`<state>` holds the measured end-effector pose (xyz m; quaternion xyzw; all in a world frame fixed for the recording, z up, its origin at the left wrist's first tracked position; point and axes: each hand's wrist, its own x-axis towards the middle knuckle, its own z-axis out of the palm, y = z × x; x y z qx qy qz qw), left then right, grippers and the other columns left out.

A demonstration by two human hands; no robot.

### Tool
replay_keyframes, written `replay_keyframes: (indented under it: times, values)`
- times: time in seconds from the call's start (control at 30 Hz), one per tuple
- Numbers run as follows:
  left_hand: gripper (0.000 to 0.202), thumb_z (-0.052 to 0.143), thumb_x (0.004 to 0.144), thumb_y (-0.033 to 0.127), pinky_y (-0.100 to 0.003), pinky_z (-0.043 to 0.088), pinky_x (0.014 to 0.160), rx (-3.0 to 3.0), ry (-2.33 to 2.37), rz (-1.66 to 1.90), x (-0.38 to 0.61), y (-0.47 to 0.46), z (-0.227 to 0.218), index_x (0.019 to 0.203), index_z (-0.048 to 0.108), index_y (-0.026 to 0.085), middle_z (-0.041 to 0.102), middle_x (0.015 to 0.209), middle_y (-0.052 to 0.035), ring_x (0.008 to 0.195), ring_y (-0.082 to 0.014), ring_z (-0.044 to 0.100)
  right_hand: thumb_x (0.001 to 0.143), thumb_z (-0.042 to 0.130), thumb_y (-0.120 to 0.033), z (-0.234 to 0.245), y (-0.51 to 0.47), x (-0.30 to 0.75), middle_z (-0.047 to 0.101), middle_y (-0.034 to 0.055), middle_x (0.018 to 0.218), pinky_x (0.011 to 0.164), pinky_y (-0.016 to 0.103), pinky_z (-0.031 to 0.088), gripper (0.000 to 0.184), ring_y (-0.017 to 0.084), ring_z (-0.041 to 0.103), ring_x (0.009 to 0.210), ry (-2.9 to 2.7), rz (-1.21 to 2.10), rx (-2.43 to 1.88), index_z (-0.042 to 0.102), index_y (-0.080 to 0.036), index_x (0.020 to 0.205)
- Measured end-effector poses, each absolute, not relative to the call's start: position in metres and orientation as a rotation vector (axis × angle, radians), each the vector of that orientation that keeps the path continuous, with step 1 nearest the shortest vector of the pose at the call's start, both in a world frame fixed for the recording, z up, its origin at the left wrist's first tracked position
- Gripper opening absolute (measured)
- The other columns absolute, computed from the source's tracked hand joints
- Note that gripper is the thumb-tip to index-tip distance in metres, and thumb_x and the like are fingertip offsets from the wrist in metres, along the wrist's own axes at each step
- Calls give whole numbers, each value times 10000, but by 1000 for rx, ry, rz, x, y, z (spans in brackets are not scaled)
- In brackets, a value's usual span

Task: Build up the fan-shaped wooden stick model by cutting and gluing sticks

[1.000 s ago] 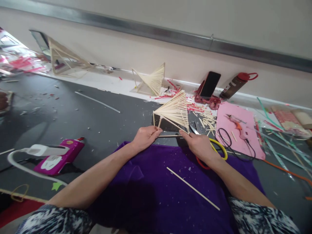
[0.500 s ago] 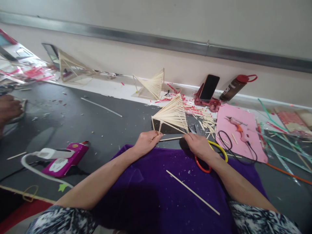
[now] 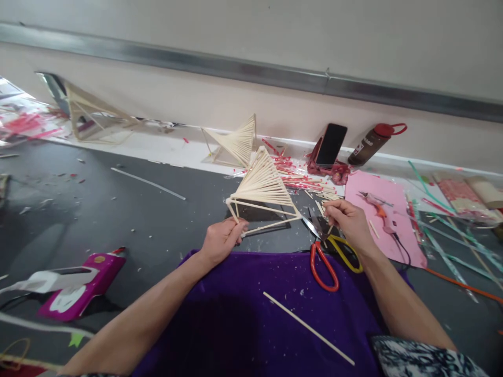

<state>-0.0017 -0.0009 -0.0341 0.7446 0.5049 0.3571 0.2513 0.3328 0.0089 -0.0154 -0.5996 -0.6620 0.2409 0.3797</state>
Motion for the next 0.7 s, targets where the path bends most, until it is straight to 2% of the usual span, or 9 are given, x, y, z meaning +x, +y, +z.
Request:
replay_keyframes:
  times: [0.1,0.23,0.57,0.7]
  values:
    - [300,394,914,327,-183,495,540,1970,1408,1027,-5,0,-30,898,640,156,661,585,17,503,-90,609,806,526,-347,-18,10,331,604,-3,683,483,217,416,203,107,527,506,-1615,671,-1528,606,-162,825]
    - [287,430,894,341,-185,502,545,1848,1473,1141,-8,0,-21,868,648,157,670,612,14,492,-83,603,757,576,-323,-14,8,324,580,-19,620,484,219,407,153,111,513,504,-1586,712,-1537,609,-177,724]
    - [292,393,912,333,-184,497,543,1974,1485,1103,-14,4,-22,907,624,155,650,572,26,488,-88,603,743,563,-277,-14,3,315,579,-19,608,523,233,396,122,133,526,548,-1695,663,-1578,578,-193,656]
    - [309,389,908,320,-180,494,587,2132,1436,1020,-13,4,-27,799,642,179,690,684,9,547,-83,621,793,486,-267,-17,6,320,604,-27,615,503,233,404,163,126,538,498,-1739,647,-1594,614,-193,726]
